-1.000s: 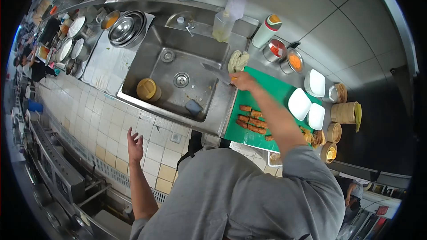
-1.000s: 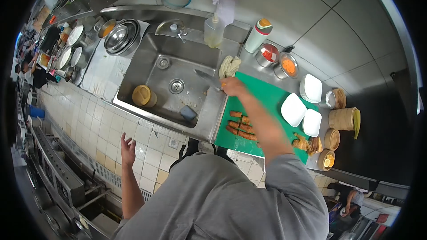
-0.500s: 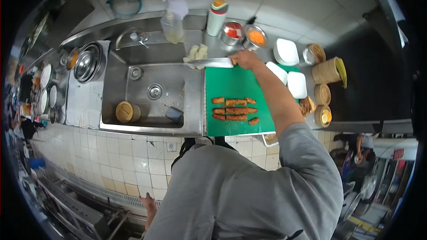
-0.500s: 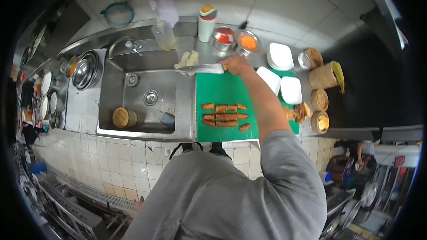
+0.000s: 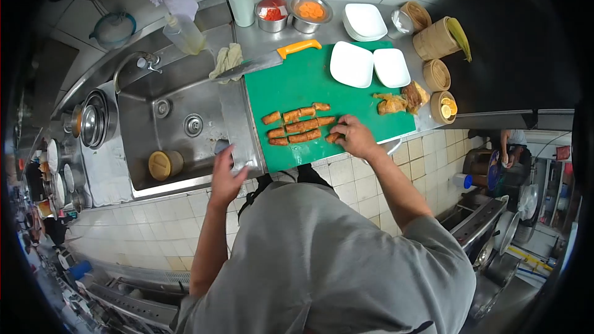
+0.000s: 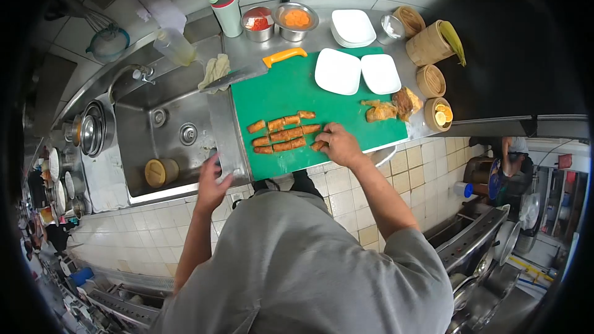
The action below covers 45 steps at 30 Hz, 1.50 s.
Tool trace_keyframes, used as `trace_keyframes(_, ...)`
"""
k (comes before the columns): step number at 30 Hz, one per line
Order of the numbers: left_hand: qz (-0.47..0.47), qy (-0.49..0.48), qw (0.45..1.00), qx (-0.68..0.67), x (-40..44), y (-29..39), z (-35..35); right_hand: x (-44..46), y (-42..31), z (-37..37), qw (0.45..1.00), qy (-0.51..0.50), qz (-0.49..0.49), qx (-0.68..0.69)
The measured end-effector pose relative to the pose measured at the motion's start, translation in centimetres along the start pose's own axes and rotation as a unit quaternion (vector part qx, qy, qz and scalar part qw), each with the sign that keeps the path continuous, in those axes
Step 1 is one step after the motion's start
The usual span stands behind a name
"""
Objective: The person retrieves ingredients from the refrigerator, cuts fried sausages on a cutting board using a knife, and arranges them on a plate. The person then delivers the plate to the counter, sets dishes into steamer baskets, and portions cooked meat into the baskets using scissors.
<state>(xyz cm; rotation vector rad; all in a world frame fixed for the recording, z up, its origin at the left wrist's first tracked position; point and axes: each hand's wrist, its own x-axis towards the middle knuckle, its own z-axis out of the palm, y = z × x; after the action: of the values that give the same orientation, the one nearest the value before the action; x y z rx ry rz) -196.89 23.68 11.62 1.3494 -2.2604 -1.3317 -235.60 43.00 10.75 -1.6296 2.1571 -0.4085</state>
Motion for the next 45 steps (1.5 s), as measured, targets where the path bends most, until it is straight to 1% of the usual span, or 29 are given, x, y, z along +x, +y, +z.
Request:
trace_keyframes(1, 0.043, -0.029, 0.999, 0.015, 1.6, 1.9, 1.0, -0.2, -0.3, 0.8, 0.999, 0.034, 0.016, 0.011)
trace_keyframes(3, 0.112, -0.033, 0.98, 0.162, 3.6, 4.6, 3.2, 0.2, -1.1, 1.0, 0.997, 0.064, 0.034, 0.012)
trace_keyframes(4, 0.114, -0.033, 0.979, 0.165, 4.4, 6.1, 3.9, 0.4, -1.6, 0.9, 0.995, 0.09, 0.053, 0.008)
trace_keyframes(6, 0.088, -0.101, 0.962, 0.236, 5.7, 8.8, 4.7, 1.5, -2.3, 0.2, 0.993, 0.09, 0.077, 0.029)
trace_keyframes(8, 0.086, -0.11, 0.956, 0.259, 7.2, 9.3, 5.6, 2.8, -2.5, -0.8, 0.989, 0.094, 0.102, 0.047)
trace_keyframes(10, 0.084, -0.118, 0.949, 0.279, 8.1, 10.0, 6.4, 4.1, -2.2, -2.0, 0.997, 0.035, 0.043, 0.054)
trace_keyframes(12, 0.085, -0.154, 0.935, 0.308, 9.0, 10.5, 6.4, 5.9, -0.9, -1.7, 0.999, 0.027, 0.021, 0.027)
trace_keyframes(14, 0.103, -0.148, 0.932, 0.315, 9.5, 11.0, 6.7, 7.8, -0.1, -2.0, 0.995, -0.098, 0.0, -0.006)
trace_keyframes(17, 0.058, -0.171, 0.924, 0.337, 10.0, 12.4, 7.5, 9.4, 0.7, -3.0, 0.992, -0.125, 0.02, -0.009)
trace_keyframes(21, 0.063, -0.137, 0.924, 0.352, 10.5, 11.4, 9.1, 9.0, 2.1, -3.3, 0.992, -0.127, 0.016, 0.024)
trace_keyframes(23, 0.058, -0.124, 0.924, 0.358, 10.7, 11.0, 9.3, 8.5, 3.2, -3.5, 0.996, -0.08, 0.016, 0.036)
trace_keyframes(26, 0.067, -0.108, 0.934, 0.334, 12.1, 9.9, 9.1, 6.6, 4.1, -5.5, 0.994, -0.071, 0.034, 0.075)
trace_keyframes(27, 0.053, -0.093, 0.95, 0.292, 12.8, 9.1, 8.9, 5.8, 4.6, -6.7, 0.994, -0.068, 0.036, 0.076)
trace_keyframes(28, 0.039, -0.079, 0.964, 0.249, 13.6, 8.3, 9.0, 5.0, 5.2, -7.8, 0.992, -0.04, 0.035, 0.114)
trace_keyframes(29, 0.042, -0.081, 0.964, 0.25, 14.1, 9.2, 9.1, 4.3, 5.8, -8.9, 0.988, -0.011, 0.034, 0.152)
trace_keyframes(30, 0.085, -0.049, 0.964, 0.247, 14.6, 11.0, 9.0, 4.0, 6.5, -10.0, 0.988, -0.009, 0.037, 0.152)
trace_keyframes(31, 0.128, -0.016, 0.962, 0.243, 15.2, 12.8, 8.9, 4.2, 7.4, -11.3, 0.992, 0.026, 0.058, 0.112)
trace_keyframes(32, 0.117, -0.051, 0.965, 0.227, 15.5, 16.6, 9.1, 4.8, 8.1, -12.4, 0.992, 0.06, 0.079, 0.072)
trace_keyframes(33, 0.107, -0.086, 0.968, 0.212, 16.1, 20.3, 10.2, 5.8, 8.6, -13.4, 0.992, 0.052, 0.101, 0.051)
trace_keyframes(34, 0.16, -0.087, 0.96, 0.213, 17.4, 22.2, 12.0, 7.2, 9.0, -14.0, 0.992, 0.056, 0.103, 0.05)
trace_keyframes(36, 0.254, -0.085, 0.939, 0.218, 20.5, 25.9, 16.0, 9.8, 9.0, -14.7, 0.991, 0.036, 0.089, -0.091)
trace_keyframes(37, 0.294, -0.082, 0.926, 0.222, 22.2, 27.2, 18.1, 10.8, 8.9, -14.3, 0.99, 0.04, 0.093, -0.094)
trace_keyframes(38, 0.3, -0.082, 0.924, 0.221, 23.8, 27.7, 19.9, 12.1, 9.0, -13.3, 0.985, 0.004, 0.1, -0.14)
trace_keyframes(39, 0.292, -0.079, 0.896, 0.326, 25.6, 27.7, 21.9, 13.1, 9.5, -12.7, 0.976, -0.032, 0.107, -0.187)
trace_keyframes(40, 0.278, -0.075, 0.858, 0.426, 26.7, 27.7, 23.3, 13.4, 10.1, -12.1, 0.975, -0.029, 0.111, -0.191)
trace_keyframes(41, 0.281, -0.075, 0.858, 0.423, 26.7, 27.8, 23.9, 13.1, 10.1, -11.4, 0.974, -0.036, 0.099, -0.201)
trace_keyframes(43, 0.219, -0.128, 0.846, 0.469, 25.9, 26.9, 24.5, 12.3, 10.4, -10.4, 0.978, -0.046, 0.067, -0.19)
trace_keyframes(44, 0.216, -0.129, 0.846, 0.471, 25.1, 26.8, 24.1, 11.8, 10.2, -10.2, 0.979, -0.046, 0.065, -0.188)
trace_keyframes(45, 0.185, -0.156, 0.848, 0.471, 23.8, 27.0, 23.4, 11.3, 9.9, -9.9, 0.981, -0.059, 0.041, -0.178)
